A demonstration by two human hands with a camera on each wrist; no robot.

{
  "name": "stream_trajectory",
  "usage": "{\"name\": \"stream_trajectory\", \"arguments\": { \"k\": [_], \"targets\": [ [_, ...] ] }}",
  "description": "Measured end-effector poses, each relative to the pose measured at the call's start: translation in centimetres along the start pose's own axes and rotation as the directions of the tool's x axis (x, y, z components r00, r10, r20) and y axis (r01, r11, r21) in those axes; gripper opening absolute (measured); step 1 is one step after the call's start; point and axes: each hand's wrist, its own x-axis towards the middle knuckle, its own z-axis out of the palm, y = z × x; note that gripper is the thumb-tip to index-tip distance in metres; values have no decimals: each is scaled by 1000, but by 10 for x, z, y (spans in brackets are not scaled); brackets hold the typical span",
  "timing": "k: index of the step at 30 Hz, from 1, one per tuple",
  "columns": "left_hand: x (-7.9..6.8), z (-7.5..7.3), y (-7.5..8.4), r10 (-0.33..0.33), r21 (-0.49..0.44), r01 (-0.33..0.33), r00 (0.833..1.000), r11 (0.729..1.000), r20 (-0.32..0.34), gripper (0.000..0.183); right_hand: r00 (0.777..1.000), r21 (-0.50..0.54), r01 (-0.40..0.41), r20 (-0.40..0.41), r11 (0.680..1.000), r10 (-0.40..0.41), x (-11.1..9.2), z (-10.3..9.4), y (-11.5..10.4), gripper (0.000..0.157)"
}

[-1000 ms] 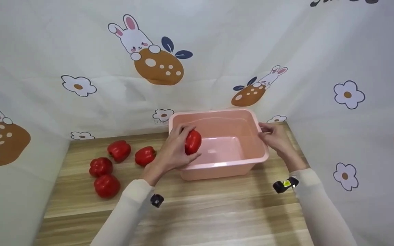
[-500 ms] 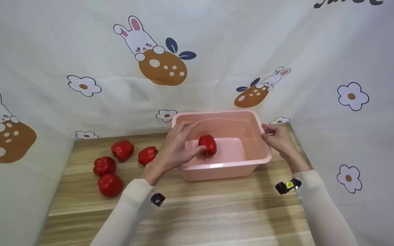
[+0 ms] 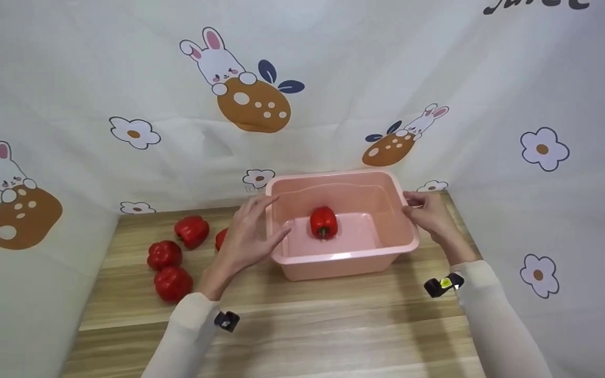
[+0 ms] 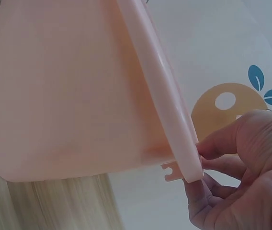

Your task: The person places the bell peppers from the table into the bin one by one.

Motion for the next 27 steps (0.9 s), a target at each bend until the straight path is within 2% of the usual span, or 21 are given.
{"name": "stream_trajectory", "arguments": {
  "k": [5, 10, 15, 20, 24, 27],
  "targets": [
    [-17, -5, -18, -48, -19, 47, 999, 999, -15, 70, 1000, 50, 26, 9, 998, -26, 0, -3, 1, 50],
    [-34, -11, -37, -74, -48, 72, 996, 996, -49, 70, 999, 56, 28, 22, 998, -29, 0, -3, 2, 50],
    [-51, -17, -55, -102, -55, 98, 992, 994, -79, 70, 999, 26, -19, 43, 999, 18, 1, -6, 2, 52],
    [-70, -26, -74, -155, -18, 154, 986, 988, -67, 70, 995, -21, -76, 56, 997, 77, 3, -7, -1, 53],
    [-86, -31, -89, -211, -1, 212, 975, 977, -75, 68, 994, -34, -88, 69, 996, 90, 5, -8, -3, 54],
    [-95, -29, -99, -222, 8, 224, 970, 975, -101, 66, 995, -45, -81, 63, 996, 83, 5, -10, -3, 53]
  ]
}}
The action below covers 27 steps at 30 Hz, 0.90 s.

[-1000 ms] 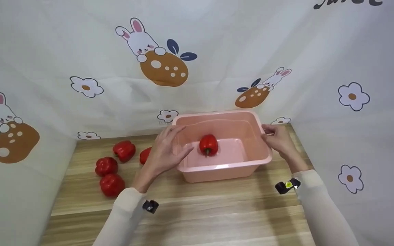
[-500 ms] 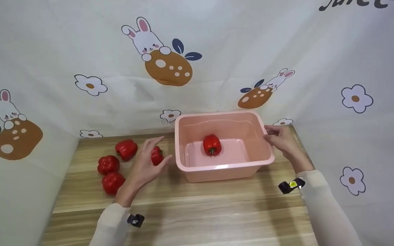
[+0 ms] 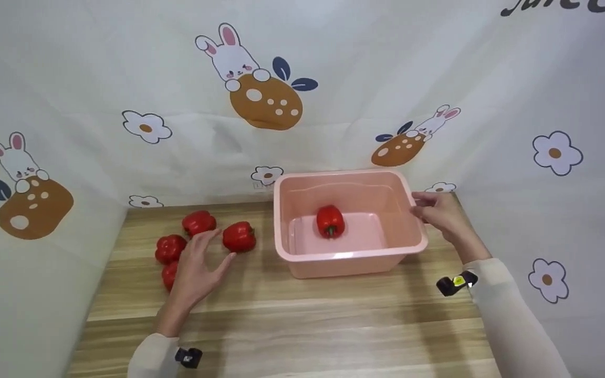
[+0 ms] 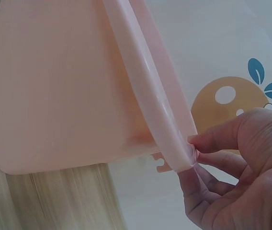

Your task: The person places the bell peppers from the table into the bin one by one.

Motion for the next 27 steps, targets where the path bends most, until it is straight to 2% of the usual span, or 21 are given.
{"name": "stream_trajectory", "arguments": {
  "k": [5, 10, 18, 27],
  "targets": [
    [-11, 4, -22, 2, 40, 1, 998, 999, -64, 65, 1000, -15, -3, -10, 1000, 3, -3, -2, 0, 51],
    [-24, -1, -45, -13, 97, 26, 990, 995, -138, 67, 1000, -4, -7, 9, 1000, 7, -2, 3, -2, 52],
    [-39, -6, -62, -119, 97, 131, 986, 987, -118, 70, 1000, -20, -15, -3, 1000, 15, 0, 4, -4, 53],
    [-56, -10, -79, -194, 53, 204, 969, 978, -151, 74, 1000, -17, 5, -9, 1000, -5, -2, 3, -1, 53]
  ]
}}
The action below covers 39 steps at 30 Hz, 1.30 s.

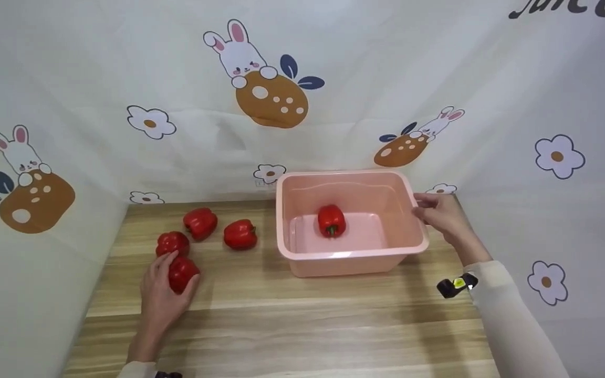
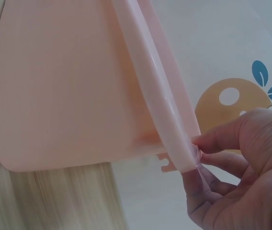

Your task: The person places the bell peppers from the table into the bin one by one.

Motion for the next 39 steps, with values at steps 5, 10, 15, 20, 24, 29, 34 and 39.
{"name": "stream_trajectory", "arguments": {
  "k": [5, 10, 15, 20, 24, 29, 34, 39],
  "targets": [
    [-12, -2, -10, -64, -38, 63, 998, 997, -26, 82, 1000, 7, 4, -5, 1000, -4, 0, 0, 0, 53],
    [-23, -4, -17, -138, -99, 133, 989, 986, -50, 90, 1000, 20, 9, -16, 1000, -9, -2, 0, 3, 51],
    [-27, -2, -21, -187, -121, 183, 982, 976, -20, 97, 1000, 28, 23, -19, 999, -23, -3, -3, 6, 50],
    [-26, 4, -24, -238, -152, 238, 971, 959, 21, 101, 1000, 31, 31, -3, 999, -31, -2, -3, 4, 51],
    [-19, 10, -25, -270, -190, 275, 961, 942, 53, 105, 999, 32, 37, 4, 999, -37, -2, -3, 4, 50],
    [-9, 18, -25, -283, -264, 293, 956, 919, 77, 108, 999, 29, 54, 3, 998, -54, -2, -3, 5, 49],
    [-5, 21, -27, -272, -261, 276, 961, 925, 54, 107, 998, 17, 70, -2, 997, -70, -2, -1, 5, 48],
    [2, 28, -29, -220, -278, 213, 975, 937, 4, 100, 998, 28, 70, -11, 997, -69, -2, 0, 7, 48]
  ]
}}
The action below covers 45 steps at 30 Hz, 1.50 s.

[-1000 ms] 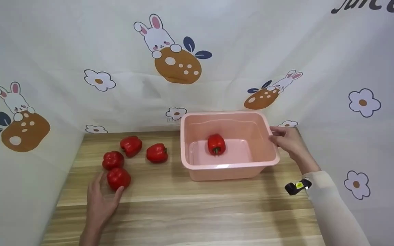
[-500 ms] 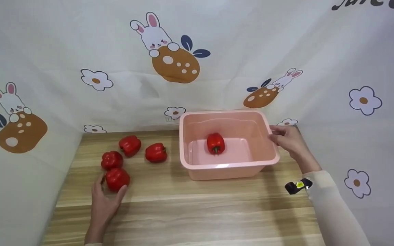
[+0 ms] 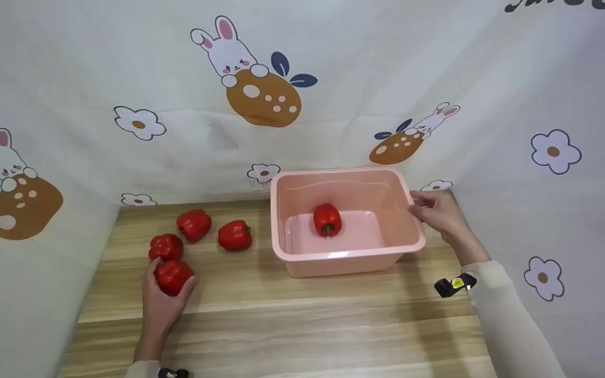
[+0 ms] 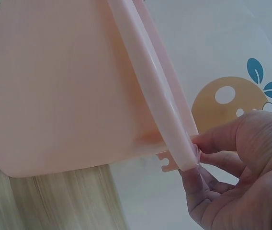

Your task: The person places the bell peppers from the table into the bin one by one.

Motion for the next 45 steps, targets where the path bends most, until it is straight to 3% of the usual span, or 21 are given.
{"name": "stream_trajectory", "arguments": {
  "k": [16, 29, 40, 45],
  "targets": [
    [4, 10, -1, -48, -95, 44, 998, 995, -42, 91, 1000, 3, 6, -15, 1000, -6, -2, 1, -2, 48],
    [1, 15, 6, 49, -122, -59, 995, 991, -81, 77, 1000, 15, -3, -16, 1000, 3, -3, 2, -1, 50],
    [-1, 12, 29, 17, -151, -21, 999, 988, -28, 76, 1000, -6, -4, -24, 1000, 4, -2, 2, -1, 49],
    [-1, 10, 44, -10, -190, 17, 999, 982, 37, 79, 1000, -22, -6, -24, 1000, 5, -2, 2, -1, 49]
  ]
}}
